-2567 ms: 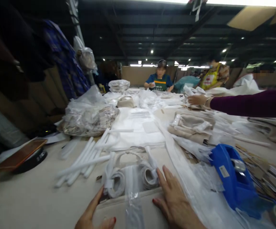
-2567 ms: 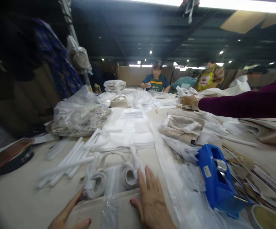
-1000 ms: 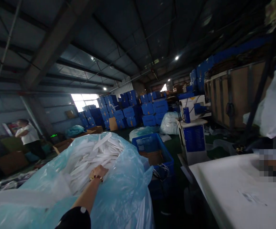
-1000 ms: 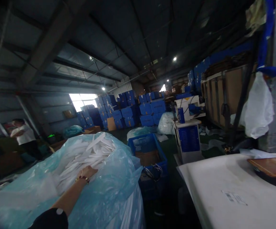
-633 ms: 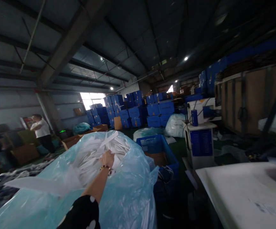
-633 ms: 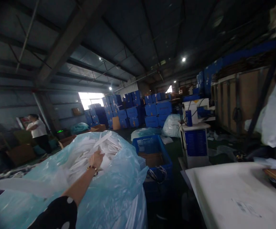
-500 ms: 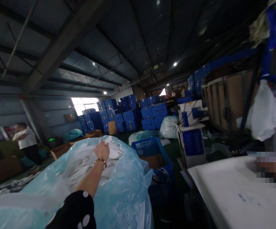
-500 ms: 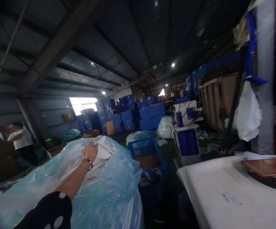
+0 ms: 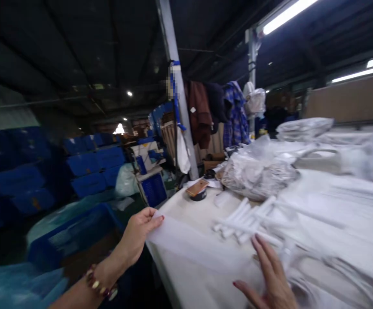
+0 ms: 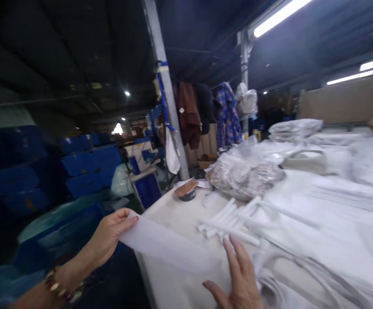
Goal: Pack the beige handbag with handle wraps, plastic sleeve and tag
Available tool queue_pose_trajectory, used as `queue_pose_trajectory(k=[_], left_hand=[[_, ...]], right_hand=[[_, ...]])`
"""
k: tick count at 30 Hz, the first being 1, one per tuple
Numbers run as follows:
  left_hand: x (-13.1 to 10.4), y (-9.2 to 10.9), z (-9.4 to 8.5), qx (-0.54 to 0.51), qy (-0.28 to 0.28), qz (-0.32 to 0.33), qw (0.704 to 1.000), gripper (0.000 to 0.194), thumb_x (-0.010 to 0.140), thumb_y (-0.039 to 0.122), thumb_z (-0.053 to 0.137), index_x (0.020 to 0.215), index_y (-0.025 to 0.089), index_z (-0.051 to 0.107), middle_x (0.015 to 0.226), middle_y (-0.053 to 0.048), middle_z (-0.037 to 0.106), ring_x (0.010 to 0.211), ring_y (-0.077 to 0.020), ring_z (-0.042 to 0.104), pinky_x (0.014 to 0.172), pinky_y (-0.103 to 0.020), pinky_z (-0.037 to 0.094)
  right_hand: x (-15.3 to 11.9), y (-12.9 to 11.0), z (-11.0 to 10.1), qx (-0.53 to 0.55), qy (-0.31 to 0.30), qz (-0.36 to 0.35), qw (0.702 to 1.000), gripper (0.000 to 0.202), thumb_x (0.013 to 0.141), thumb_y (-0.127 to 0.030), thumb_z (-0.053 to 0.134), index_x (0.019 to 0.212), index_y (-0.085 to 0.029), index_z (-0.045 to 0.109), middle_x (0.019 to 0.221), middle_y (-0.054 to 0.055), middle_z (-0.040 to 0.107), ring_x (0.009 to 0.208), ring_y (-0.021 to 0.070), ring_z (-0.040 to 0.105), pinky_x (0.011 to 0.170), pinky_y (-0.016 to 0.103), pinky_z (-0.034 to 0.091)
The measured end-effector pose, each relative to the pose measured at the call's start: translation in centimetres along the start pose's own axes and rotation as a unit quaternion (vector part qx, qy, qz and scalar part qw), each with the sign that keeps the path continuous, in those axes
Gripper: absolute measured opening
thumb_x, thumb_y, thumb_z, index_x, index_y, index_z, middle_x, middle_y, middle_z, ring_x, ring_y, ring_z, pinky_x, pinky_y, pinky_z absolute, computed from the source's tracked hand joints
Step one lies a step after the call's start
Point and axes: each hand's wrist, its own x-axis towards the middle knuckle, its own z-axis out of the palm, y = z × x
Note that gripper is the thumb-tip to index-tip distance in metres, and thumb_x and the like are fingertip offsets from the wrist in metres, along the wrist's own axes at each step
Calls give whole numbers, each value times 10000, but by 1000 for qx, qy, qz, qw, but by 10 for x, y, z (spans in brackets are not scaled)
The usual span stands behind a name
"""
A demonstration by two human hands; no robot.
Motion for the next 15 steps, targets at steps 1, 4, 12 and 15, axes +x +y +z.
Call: queue_pose_trajectory(k=[1,4,12,15], left_hand=[[-2,2,17,-17,-43,-23,999,347,507,414,751,632,148,566,541,15,582,474,-109,501,472,-211,369],[-3,15,49,-66,-127,-86,986,377,458,383,803,665,158,581,537,23,577,469,-111,505,467,-210,371],[-8,9,87,-179,-345,1,921,912,458,730,713,1203,234,539,1174,-122,593,946,-291,551,680,-328,464],[-6,-9,107,-200,-342,9,918,771,540,571,785,1195,239,551,1164,-97,606,834,-188,540,647,-254,426]], right_hand=[[1,-3,-3,-8,-18,-21,1000,850,819,-419,571,1457,-163,70,1430,205,270,1305,390,303,988,568,381],[6,-12,-4,17,-98,-79,992,859,782,-290,573,1445,-150,46,1290,184,471,1200,362,444,993,592,348],[4,-11,-1,44,-85,-35,995,763,786,-109,390,1442,-132,0,1005,136,589,846,250,613,691,345,534],[6,-13,-4,83,-148,-48,984,647,836,-154,375,1425,-128,108,922,96,618,761,213,615,665,297,520]])
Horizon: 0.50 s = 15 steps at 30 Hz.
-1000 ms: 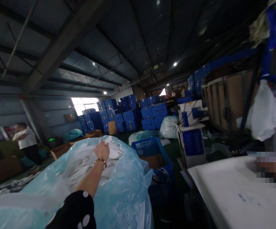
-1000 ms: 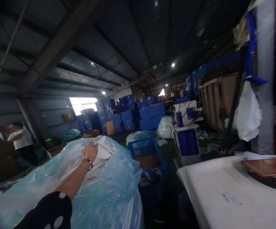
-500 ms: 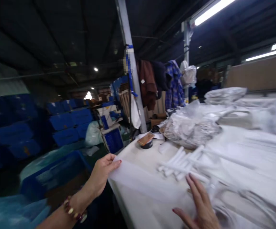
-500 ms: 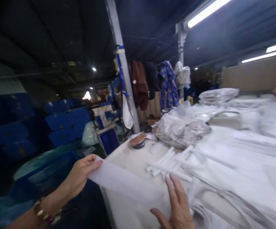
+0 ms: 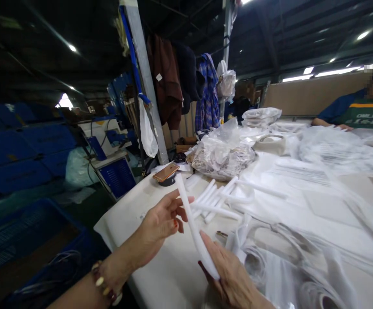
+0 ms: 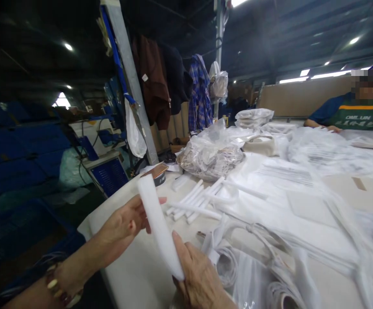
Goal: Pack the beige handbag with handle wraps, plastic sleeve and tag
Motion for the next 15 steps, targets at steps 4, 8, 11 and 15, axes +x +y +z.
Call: queue_pose_trajectory(k=[4,8,11,15], left_hand=[[19,-16,8,-60,47,-10,997,458,498,380,860,867,169,691,774,-23,673,734,-143,550,700,-233,427],[35,-10,3,-117,90,-40,988,400,510,324,839,830,149,675,693,-16,670,647,-152,583,646,-263,465],[43,-6,-14,-92,112,-72,987,393,513,276,822,840,141,650,695,-23,677,588,-158,593,584,-270,476],[39,-27,-31,-24,73,-194,978,347,529,295,795,778,131,617,663,-26,663,560,-159,595,526,-249,455]], right_hand=[[4,-8,-5,21,-78,20,997,367,927,-357,338,1186,-146,491,844,71,649,735,206,606,684,320,488],[1,-12,0,-41,-100,43,993,499,866,-616,346,817,-185,593,701,43,637,639,204,591,637,329,441],[-5,-10,6,-107,-105,40,988,550,785,-707,417,757,-187,594,617,20,619,564,188,573,618,315,418],[-12,-5,7,-97,-131,28,986,487,849,-616,421,613,-206,538,553,-19,586,523,146,548,737,317,409]])
